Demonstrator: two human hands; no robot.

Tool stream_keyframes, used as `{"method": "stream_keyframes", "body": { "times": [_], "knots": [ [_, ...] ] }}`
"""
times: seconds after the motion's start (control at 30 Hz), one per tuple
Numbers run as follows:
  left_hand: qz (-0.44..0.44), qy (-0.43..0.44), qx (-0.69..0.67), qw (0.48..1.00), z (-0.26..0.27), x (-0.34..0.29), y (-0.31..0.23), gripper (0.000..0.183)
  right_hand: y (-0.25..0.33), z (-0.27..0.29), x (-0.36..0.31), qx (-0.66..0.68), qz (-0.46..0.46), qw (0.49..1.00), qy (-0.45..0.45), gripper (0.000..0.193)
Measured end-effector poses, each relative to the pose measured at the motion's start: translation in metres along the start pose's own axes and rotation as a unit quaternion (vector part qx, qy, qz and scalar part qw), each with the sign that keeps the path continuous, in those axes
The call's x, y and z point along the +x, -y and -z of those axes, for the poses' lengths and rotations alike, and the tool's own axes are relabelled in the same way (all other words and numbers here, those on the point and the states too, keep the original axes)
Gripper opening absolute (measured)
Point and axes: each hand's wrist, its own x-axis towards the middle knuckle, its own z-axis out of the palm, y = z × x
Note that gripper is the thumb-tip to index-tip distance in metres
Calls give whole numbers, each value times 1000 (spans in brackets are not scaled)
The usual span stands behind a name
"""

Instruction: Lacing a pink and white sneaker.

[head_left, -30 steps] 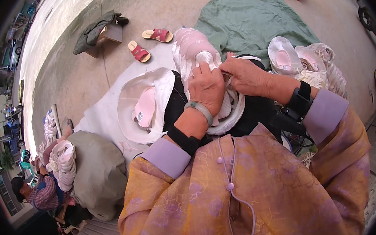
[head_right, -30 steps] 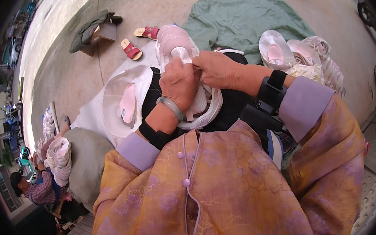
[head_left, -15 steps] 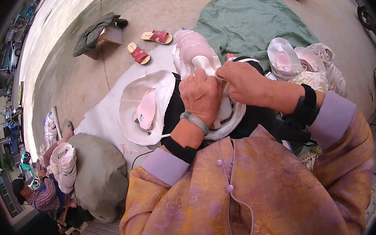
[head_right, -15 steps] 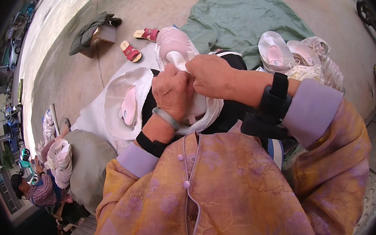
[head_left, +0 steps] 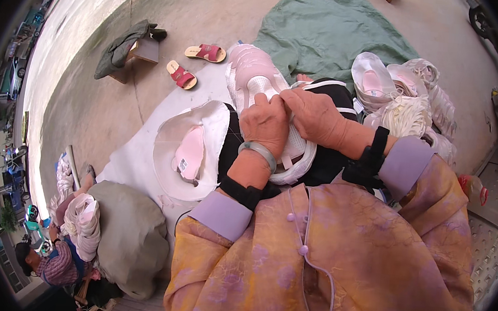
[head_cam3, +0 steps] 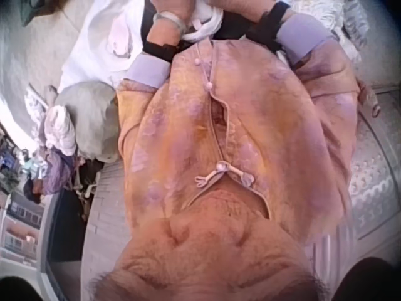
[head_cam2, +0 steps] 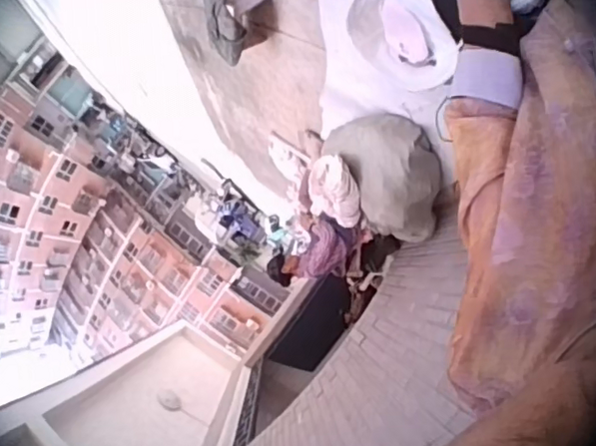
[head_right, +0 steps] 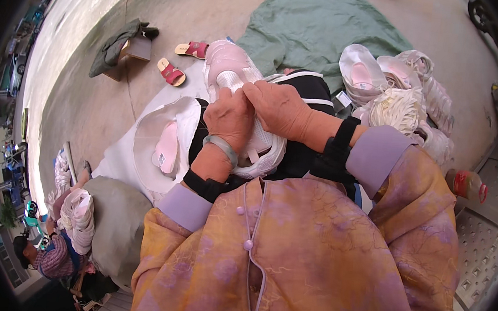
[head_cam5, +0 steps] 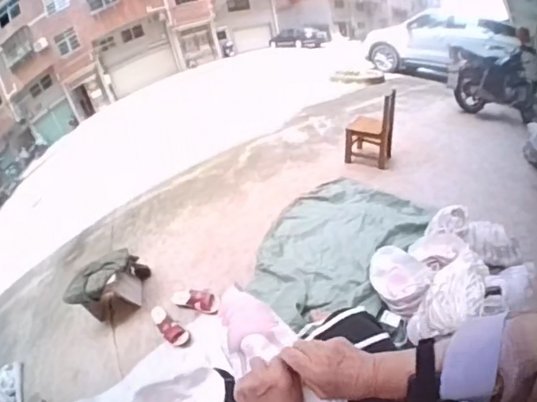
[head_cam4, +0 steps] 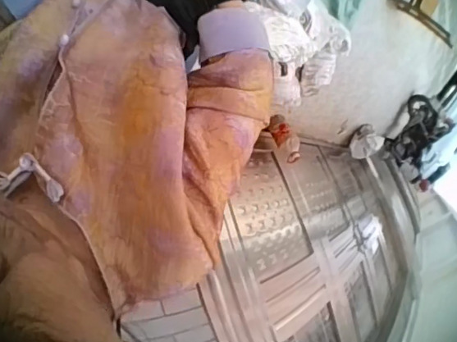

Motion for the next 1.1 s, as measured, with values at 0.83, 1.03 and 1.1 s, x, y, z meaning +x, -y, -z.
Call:
{"method": "stream_keyframes", "body": {
  "times": [0.83,1.03,1.1],
  "knots": [
    [-4,95,32,995,-3,45,11,9,-26,-21,20,59,-113,980,-156,53],
    [-57,94,16,994,13,40,4,6,-17,-20,5,99,-135,960,-223,50],
    [-97,69,20,993,28,34,-1,6,-15,-19,1,117,-162,953,-226,50]
  ]
}}
